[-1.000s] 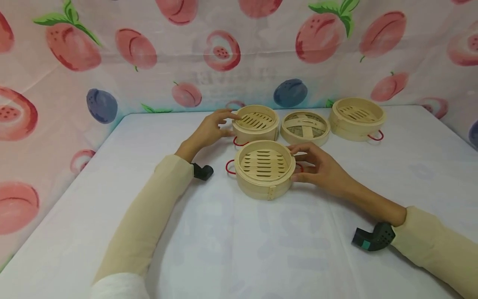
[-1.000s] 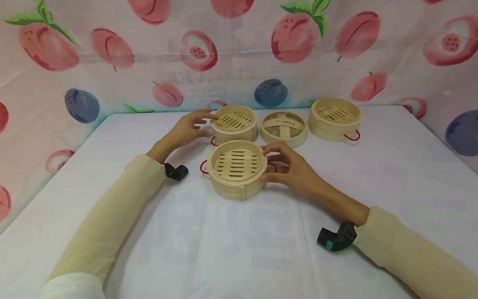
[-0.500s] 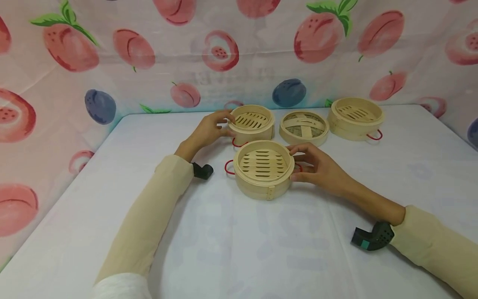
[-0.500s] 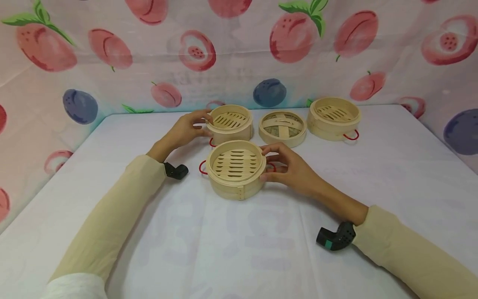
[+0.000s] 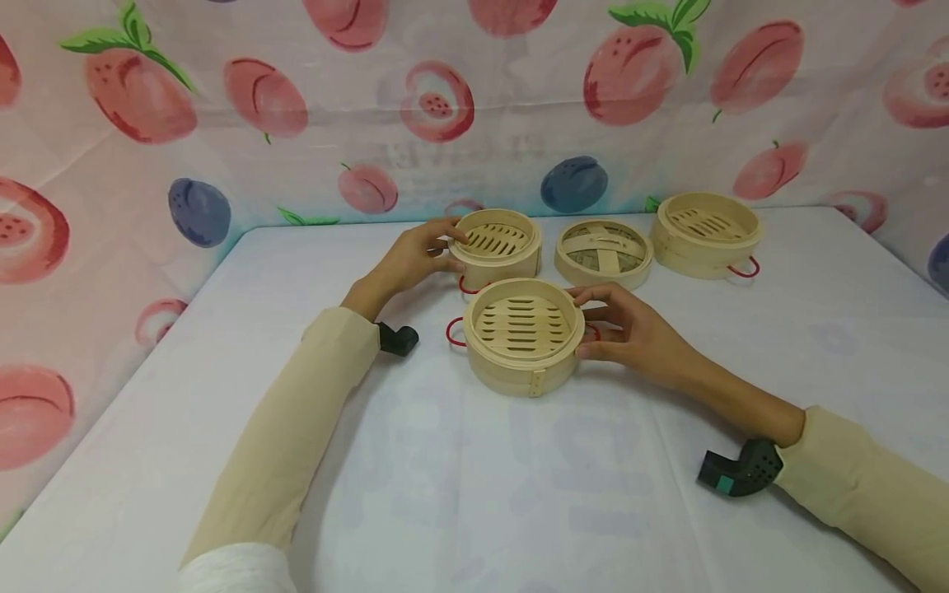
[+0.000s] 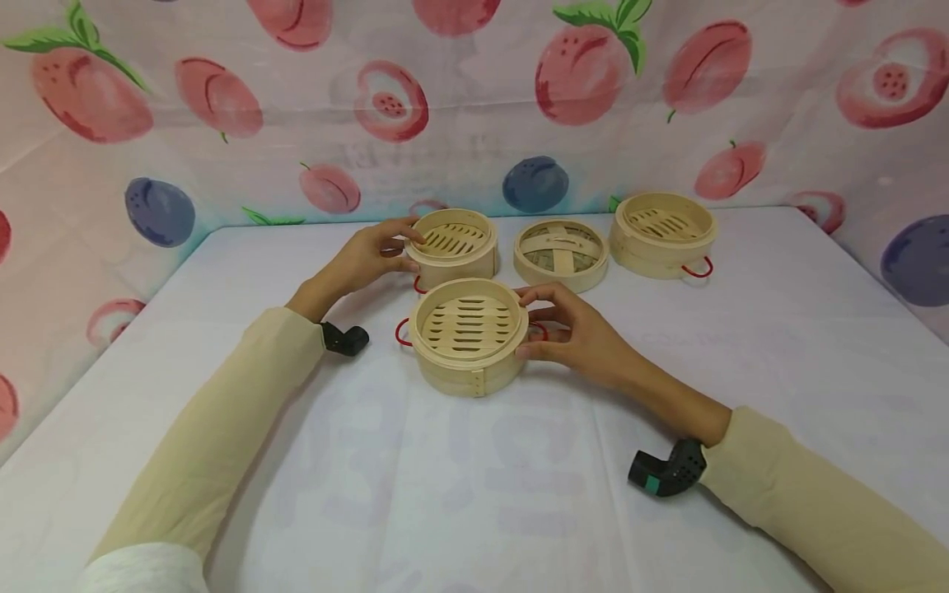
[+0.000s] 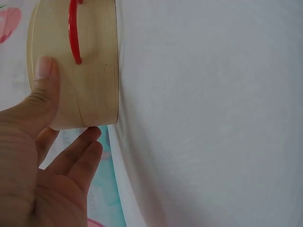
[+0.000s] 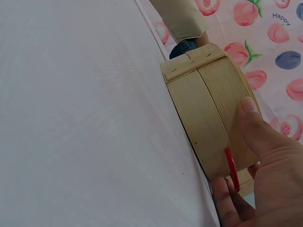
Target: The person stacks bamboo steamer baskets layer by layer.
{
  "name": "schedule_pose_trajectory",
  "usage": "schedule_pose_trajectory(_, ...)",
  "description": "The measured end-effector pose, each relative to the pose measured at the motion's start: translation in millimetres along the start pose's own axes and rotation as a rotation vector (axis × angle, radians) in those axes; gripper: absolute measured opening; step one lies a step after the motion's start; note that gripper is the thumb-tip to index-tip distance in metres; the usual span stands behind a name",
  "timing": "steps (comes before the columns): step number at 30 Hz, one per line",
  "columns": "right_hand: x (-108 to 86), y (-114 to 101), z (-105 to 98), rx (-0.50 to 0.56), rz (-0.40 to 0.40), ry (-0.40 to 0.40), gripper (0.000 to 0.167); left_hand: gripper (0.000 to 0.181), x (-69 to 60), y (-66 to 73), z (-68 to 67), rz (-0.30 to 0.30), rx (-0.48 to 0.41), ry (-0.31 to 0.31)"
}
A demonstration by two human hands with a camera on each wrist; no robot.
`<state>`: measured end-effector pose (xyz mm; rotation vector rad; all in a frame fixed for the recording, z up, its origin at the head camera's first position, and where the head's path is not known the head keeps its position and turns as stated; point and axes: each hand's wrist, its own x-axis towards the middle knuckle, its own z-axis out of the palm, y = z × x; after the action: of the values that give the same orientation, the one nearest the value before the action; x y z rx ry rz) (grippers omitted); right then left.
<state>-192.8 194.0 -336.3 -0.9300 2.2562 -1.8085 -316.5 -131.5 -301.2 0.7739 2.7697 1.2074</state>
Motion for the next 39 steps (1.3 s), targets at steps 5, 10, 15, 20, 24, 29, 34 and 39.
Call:
schedule_pose_trajectory(5, 0.4, 1, 0, 0.002, -0.006, -0.001, 0.058, 0.03, 0.2, -3.3, 1.5, 0.027, -0.03, 0.005)
schedule_pose_trajectory(10, 0.7, 0, 0, 0.005, -0.017, -0.007, 0.058, 0.027, -1.4, -5.4, 2.4, 0.028, -0.05, 0.044)
schedule_pose_trajectory(15, 0.6, 1, 1, 0.006, -0.008, -0.006, 0.058, 0.026, -3.7, -6.7, 2.8, 0.034, -0.05, 0.073)
schedule_pose_trajectory(20, 0.1, 0, 1, -0.001, 0.003, 0.0, 0.059, 0.026, -6.0, -7.9, 1.5, 0.055, -0.06, 0.104)
schedule_pose_trajectory(24, -0.5, 0, 0, -0.005, 0.009, 0.002, 0.058, 0.026, -8.7, -7.9, -1.1, 0.059, -0.089, 0.14)
schedule_pose_trajectory(29, -0.6, 0, 0, -0.008, 0.01, 0.0, 0.058, 0.026, -13.0, -3.9, -6.4, 0.065, -0.119, 0.191)
schedule_pose_trajectory(34, -0.7, 1, -1, -0.006, 0.007, 0.001, 0.059, 0.026, -16.2, 2.8, -11.1, 0.032, -0.197, 0.207)
schedule_pose_trajectory(39, -0.5, 1, 0, -0.009, 0.0, 0.002, 0.059, 0.027, -22.6, 11.8, -16.5, 0.02, -0.309, 0.214)
